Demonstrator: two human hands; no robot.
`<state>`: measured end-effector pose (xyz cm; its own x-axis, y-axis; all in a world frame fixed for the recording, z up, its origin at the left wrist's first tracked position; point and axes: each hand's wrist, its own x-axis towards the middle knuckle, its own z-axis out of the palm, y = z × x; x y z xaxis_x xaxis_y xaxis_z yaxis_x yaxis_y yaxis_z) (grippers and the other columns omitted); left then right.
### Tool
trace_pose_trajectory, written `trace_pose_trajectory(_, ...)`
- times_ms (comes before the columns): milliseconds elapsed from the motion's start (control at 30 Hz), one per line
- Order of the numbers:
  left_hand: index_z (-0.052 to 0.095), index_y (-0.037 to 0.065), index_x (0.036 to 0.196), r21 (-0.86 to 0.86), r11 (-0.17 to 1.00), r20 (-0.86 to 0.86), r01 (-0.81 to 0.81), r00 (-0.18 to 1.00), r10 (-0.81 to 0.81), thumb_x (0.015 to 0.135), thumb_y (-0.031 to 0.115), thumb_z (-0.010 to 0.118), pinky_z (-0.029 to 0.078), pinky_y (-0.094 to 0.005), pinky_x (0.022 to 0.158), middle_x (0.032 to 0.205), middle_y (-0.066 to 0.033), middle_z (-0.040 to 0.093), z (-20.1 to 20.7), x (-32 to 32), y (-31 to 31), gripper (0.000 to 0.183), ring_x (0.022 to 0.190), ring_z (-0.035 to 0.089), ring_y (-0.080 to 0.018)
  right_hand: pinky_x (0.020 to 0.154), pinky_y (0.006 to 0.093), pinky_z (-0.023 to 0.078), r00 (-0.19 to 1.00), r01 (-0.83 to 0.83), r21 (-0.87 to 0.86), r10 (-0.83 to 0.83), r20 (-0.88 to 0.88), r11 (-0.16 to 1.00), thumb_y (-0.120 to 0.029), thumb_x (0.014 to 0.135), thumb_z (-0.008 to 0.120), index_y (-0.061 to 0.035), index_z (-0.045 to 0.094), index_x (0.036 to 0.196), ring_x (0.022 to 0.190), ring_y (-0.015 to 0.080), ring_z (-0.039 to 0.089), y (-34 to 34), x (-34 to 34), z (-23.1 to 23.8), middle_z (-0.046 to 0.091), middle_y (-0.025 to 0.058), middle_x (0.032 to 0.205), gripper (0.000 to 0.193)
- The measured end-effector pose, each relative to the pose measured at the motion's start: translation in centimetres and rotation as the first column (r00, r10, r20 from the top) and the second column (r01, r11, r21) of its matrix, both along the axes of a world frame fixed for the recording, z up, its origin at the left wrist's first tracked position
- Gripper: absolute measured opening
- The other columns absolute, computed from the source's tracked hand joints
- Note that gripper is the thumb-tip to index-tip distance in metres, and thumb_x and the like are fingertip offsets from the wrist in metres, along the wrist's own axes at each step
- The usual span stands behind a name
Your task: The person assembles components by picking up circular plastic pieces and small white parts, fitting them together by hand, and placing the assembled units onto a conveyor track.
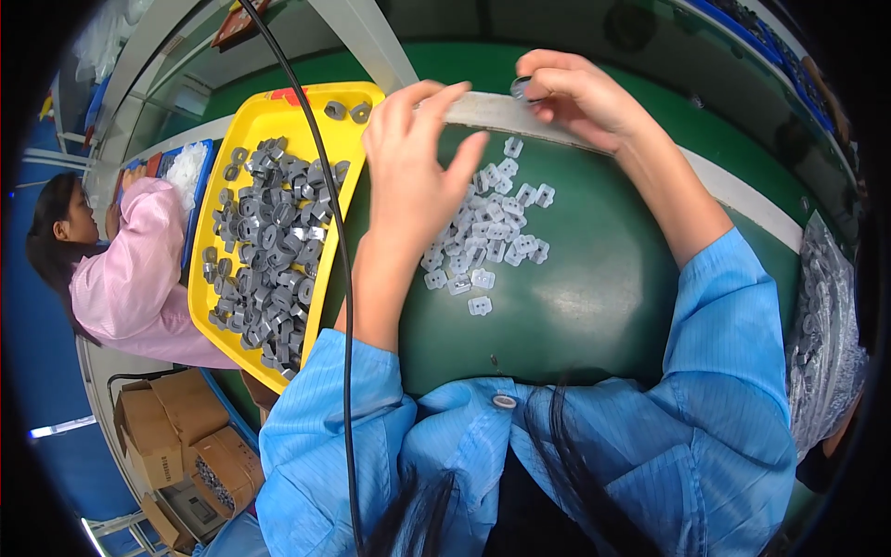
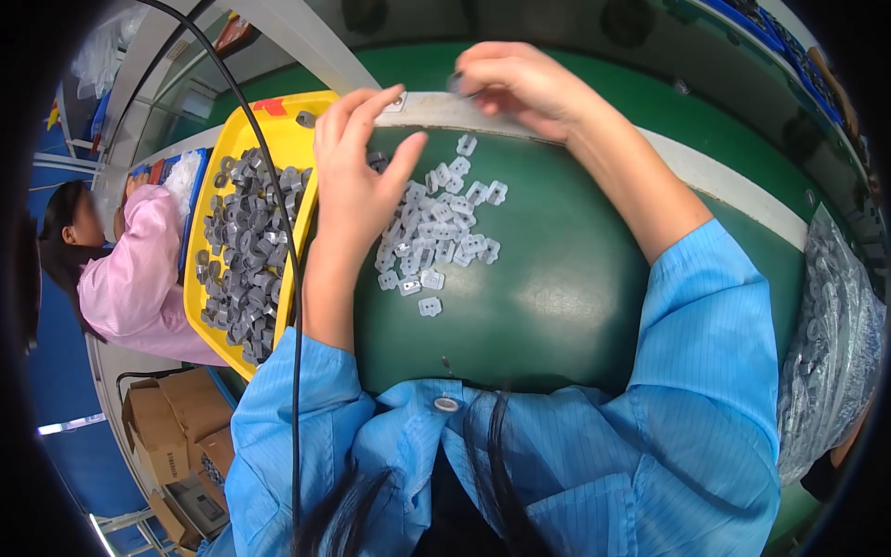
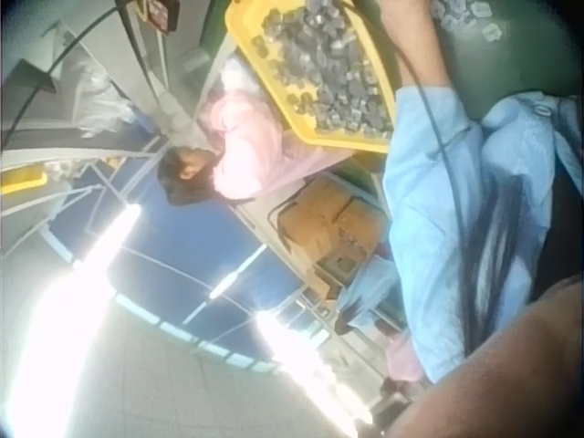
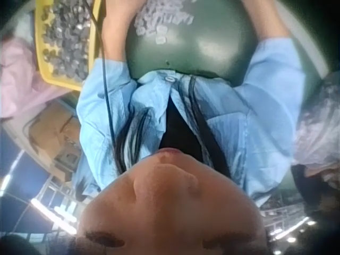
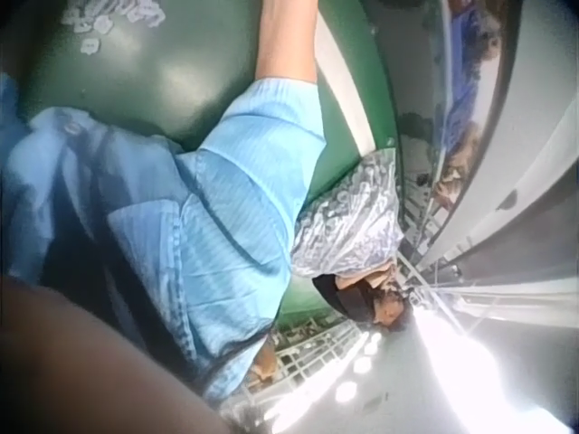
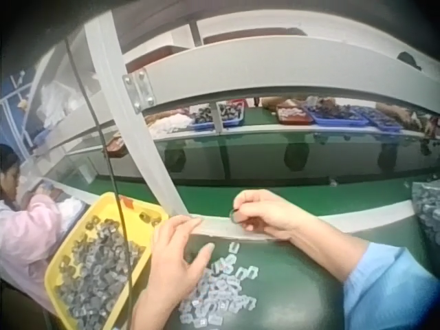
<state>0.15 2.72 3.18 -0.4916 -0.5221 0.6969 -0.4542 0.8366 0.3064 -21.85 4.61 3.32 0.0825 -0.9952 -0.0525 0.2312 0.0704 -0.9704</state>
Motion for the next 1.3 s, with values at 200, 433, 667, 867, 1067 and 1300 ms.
trace_pose_trajectory(200, 0.049, -0.002, 0.123, 0.267, 0.954, 0.268, -0.134, 0.962, 0.060, 0.075, 0.008, 0.066, 0.037, -0.0382, 0.101, 0.125, -0.0199, 0.050, -0.4, 2.8, 0.5, 0.052, 0.119, 0.047, -0.0356, 0.070, 0.0258, 0.044, 0.575, 0.366, -0.209, -0.397, -0.715, 0.907, -0.012, 0.076, 0.066, -0.0055, 0.059, 0.094, 0.076, 0.0109, 0.054, -1.5, -5.6, -3.4, 0.059, 0.0015, 0.082, 0.021)
trace_pose_trajectory(433, 0.053, -0.005, 0.116, 0.194, 0.974, 0.274, -0.115, 0.960, 0.059, 0.075, 0.005, 0.066, 0.040, -0.0404, 0.097, 0.119, -0.0192, 0.051, -1.8, 3.4, 0.0, 0.044, 0.113, 0.047, -0.0365, 0.080, 0.0311, 0.045, 0.551, -0.316, -0.444, -0.218, -0.805, 0.839, -0.003, 0.075, 0.058, -0.0054, 0.060, 0.100, 0.095, 0.0207, 0.054, 1.1, -0.9, -0.4, 0.056, 0.0067, 0.100, 0.026)
trace_pose_trajectory(667, 0.061, 0.003, 0.104, 0.131, 0.991, 0.151, -0.035, 0.988, 0.015, 0.071, 0.011, 0.073, 0.042, -0.0386, 0.087, 0.103, -0.0127, 0.053, -3.2, 2.0, -1.4, 0.037, 0.099, 0.050, -0.0311, 0.066, 0.0317, 0.046, 0.370, -0.259, -0.199, -0.093, -0.924, 0.945, -0.018, 0.075, 0.072, -0.0022, 0.063, 0.092, 0.072, 0.0203, 0.054, 2.0, 1.5, -0.2, 0.055, 0.0064, 0.077, 0.025)
trace_pose_trajectory(867, 0.061, 0.003, 0.097, -0.119, 0.993, 0.238, -0.026, 0.970, 0.054, 0.071, 0.023, 0.077, 0.044, -0.0378, 0.080, 0.093, -0.0073, 0.057, -2.0, 0.5, -3.1, 0.036, 0.088, 0.054, -0.0267, 0.069, 0.0295, 0.046, 0.564, -0.344, -0.205, 0.026, -0.826, 0.916, -0.010, 0.072, 0.072, -0.0036, 0.064, 0.095, 0.076, 0.0162, 0.054, 2.0, -0.4, 0.3, 0.056, 0.0042, 0.083, 0.025)
trace_pose_trajectory(1067, 0.063, 0.004, 0.097, 0.233, 0.972, 0.094, -0.026, 0.996, 0.004, 0.076, 0.030, 0.074, 0.050, -0.0334, 0.061, 0.082, -0.0109, 0.060, -1.7, -0.5, -2.9, 0.035, 0.070, 0.061, -0.0239, 0.064, 0.0288, 0.049, 0.529, -0.303, -0.274, -0.079, -0.845, 0.913, -0.009, 0.078, 0.069, 0.0019, 0.067, 0.091, 0.070, 0.0178, 0.060, 1.7, 1.1, -0.3, 0.063, 0.0093, 0.081, 0.018)
trace_pose_trajectory(1300, 0.060, 0.000, 0.095, 0.821, 0.216, -0.560, 0.529, 0.820, 0.118, 0.091, 0.036, 0.060, 0.042, -0.0184, 0.048, 0.075, -0.0028, 0.058, 0.0, -0.5, -2.1, 0.037, 0.056, 0.053, -0.0073, 0.064, 0.0284, 0.051, 0.964, -0.084, -0.099, 0.056, -0.259, 0.992, -0.014, 0.079, 0.070, -0.0005, 0.069, 0.089, 0.067, 0.0139, 0.063, 1.8, 3.7, 1.1, 0.068, 0.0073, 0.078, 0.017)
